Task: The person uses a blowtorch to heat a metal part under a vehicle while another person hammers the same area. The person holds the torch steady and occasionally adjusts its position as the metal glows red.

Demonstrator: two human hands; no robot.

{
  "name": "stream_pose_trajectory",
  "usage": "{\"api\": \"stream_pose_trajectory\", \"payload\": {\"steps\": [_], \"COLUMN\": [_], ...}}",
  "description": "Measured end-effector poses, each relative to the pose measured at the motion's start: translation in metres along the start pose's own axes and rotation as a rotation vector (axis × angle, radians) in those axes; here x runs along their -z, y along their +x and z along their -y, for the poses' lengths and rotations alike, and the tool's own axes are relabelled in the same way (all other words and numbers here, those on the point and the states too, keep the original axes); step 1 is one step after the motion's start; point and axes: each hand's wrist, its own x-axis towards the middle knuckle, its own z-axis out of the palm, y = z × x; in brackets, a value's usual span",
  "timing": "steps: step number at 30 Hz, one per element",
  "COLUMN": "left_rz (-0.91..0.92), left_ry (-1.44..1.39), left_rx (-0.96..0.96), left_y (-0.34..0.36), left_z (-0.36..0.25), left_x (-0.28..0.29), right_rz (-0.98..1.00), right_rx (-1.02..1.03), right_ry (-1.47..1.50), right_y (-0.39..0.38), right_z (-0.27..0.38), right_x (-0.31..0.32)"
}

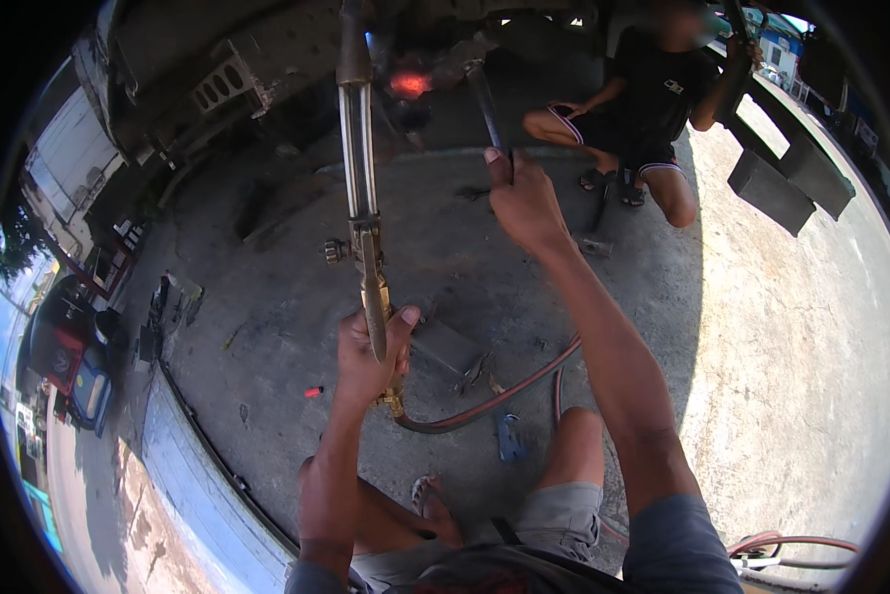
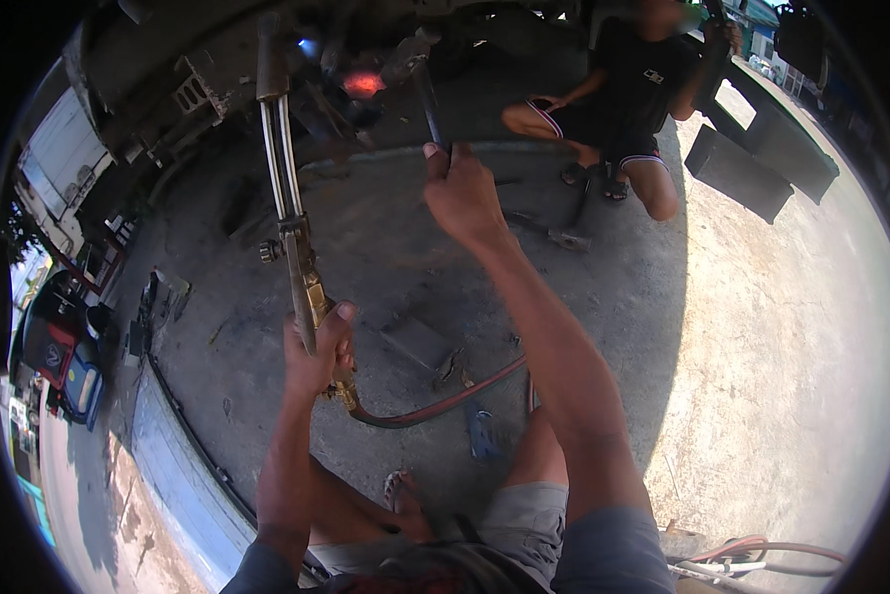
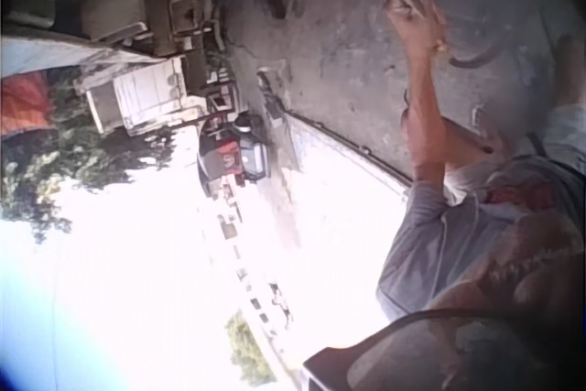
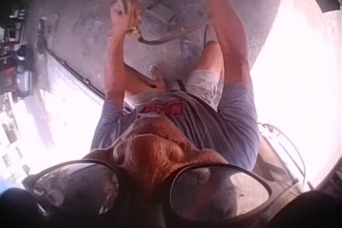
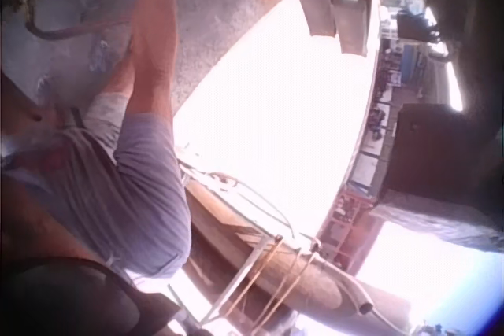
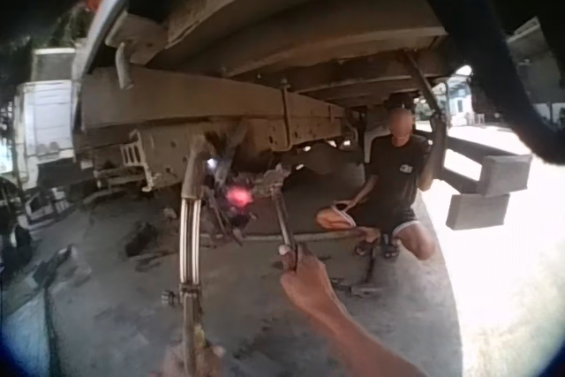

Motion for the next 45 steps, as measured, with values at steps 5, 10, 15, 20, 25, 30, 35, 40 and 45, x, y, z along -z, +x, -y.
{"api": "stream_pose_trajectory", "payload": {"steps": [5,10,15,20,25,30,35,40,45], "left_rz": [0.003,0.004,0.048,0.035,0.046,0.017,0.083,0.055,0.057], "left_ry": [-0.028,-0.007,0.018,0.007,0.016,0.025,0.014,0.033,0.037], "left_rx": [0.008,0.005,0.000,-0.045,-0.023,-0.013,-0.049,-0.028,-0.030], "left_y": [0.003,0.004,0.008,0.006,0.006,0.007,0.018,0.012,0.014], "left_z": [0.000,0.001,-0.003,0.004,0.003,0.003,0.001,0.002,0.002], "left_x": [-0.006,-0.003,-0.015,-0.003,-0.006,0.002,-0.008,-0.001,-0.003], "right_rz": [-0.191,-0.480,-0.399,-0.067,-0.233,-0.466,-0.425,0.028,-0.201], "right_rx": [0.044,0.550,0.514,0.132,0.143,0.568,0.529,-0.014,0.048], "right_ry": [0.246,0.752,0.326,-0.057,0.216,0.740,0.433,0.138,0.436], "right_y": [-0.034,-0.040,0.024,0.006,-0.019,-0.027,0.034,0.016,-0.027], "right_z": [-0.004,0.049,-0.023,0.002,-0.004,0.038,-0.026,-0.019,-0.016], "right_x": [0.042,0.051,-0.018,-0.023,0.023,0.043,-0.030,-0.032,0.013]}}
